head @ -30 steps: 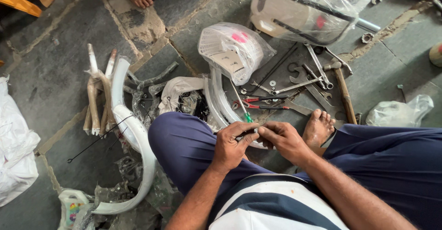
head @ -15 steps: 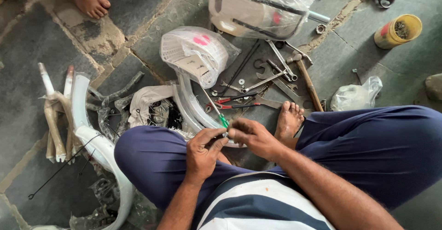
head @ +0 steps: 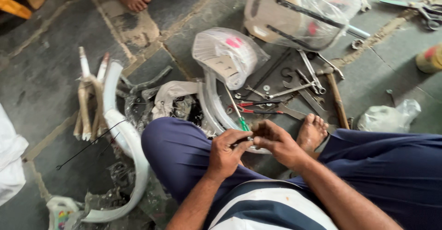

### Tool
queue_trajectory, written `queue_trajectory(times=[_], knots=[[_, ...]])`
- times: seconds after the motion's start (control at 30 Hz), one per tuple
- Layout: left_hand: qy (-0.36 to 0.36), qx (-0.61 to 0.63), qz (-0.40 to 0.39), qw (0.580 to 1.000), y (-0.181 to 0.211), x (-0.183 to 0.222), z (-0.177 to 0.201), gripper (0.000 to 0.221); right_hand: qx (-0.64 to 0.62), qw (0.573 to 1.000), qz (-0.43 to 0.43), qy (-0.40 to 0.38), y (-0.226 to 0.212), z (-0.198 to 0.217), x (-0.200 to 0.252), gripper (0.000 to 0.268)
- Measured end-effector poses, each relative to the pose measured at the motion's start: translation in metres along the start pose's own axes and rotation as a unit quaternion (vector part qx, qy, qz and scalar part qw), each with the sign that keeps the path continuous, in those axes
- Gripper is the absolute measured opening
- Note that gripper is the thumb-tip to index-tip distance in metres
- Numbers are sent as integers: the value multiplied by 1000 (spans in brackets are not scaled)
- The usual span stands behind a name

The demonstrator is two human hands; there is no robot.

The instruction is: The person sits on the floor and uses their hands to attach a wire and a metal bracket to a white plastic bicycle fender. They use a screwdriver to tighten a screw and pliers to secure the wire to the bracket.

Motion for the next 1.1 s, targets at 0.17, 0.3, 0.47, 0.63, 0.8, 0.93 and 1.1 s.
queue_trajectory(times=[0.17,0.3,0.47,0.63,0.8,0.93,1.1], knots=[[-7,9,6,1000,-2,0,0,23,75,997,0,-28,8,2,-2,21],[-7,-1,3,1000,-5,1,1,25,103,994,-38,-13,11,4,-5,25],[-10,0,6,1000,-9,2,1,24,92,995,-24,-21,5,1,0,24],[-10,1,2,1000,-8,3,-1,24,135,989,-60,-14,12,4,0,33],[-12,3,3,1000,-8,3,-1,24,11,999,-34,-25,10,3,-1,25],[-17,-5,6,1000,-7,2,-2,24,107,992,-57,-29,19,7,-2,31],[-10,-11,1,1000,-7,1,-2,25,-35,997,-72,-22,18,6,0,27]])
Point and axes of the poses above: each hand's wrist, its own x-axis away from the middle knuckle, its own z-axis out of the back of the hand, y = z × x, the point moved 4 cm from there along -x, towards the middle knuckle, and after that the axes turned 4 degrees about x, right-handed, at the moved point
